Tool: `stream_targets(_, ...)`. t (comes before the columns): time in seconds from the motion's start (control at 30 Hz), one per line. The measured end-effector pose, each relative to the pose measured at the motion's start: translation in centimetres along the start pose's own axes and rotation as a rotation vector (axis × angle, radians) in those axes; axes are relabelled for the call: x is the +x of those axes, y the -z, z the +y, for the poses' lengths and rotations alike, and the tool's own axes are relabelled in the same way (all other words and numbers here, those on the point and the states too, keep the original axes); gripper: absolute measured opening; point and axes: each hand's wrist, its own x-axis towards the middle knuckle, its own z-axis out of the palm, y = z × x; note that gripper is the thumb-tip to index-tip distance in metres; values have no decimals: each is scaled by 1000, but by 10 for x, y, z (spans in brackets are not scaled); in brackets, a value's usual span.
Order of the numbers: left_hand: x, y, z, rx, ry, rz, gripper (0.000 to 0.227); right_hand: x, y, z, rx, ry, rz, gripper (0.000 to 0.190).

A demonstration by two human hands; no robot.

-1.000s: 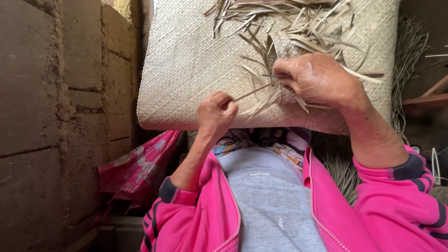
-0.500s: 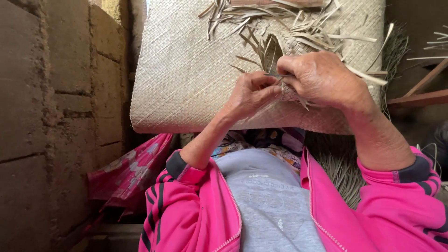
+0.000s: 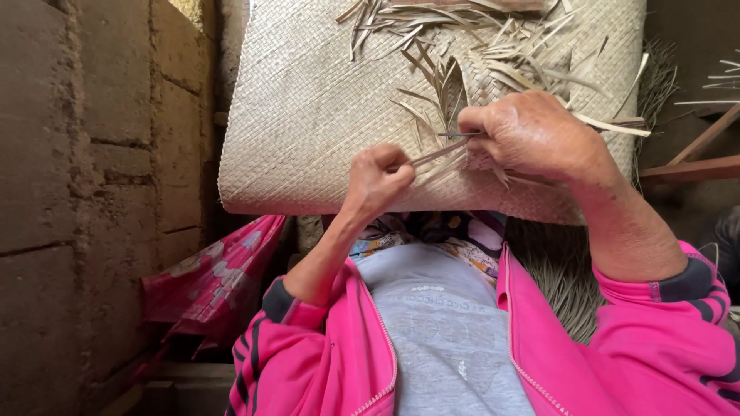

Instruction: Weaving a brim by manually folding and tucking dried plant fiber strips.

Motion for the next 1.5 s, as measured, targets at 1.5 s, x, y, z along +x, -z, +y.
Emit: stream_targets(1.5,23,-59,53,-988,266,-153,19,-91,-84,-8,-49,-9,746,41)
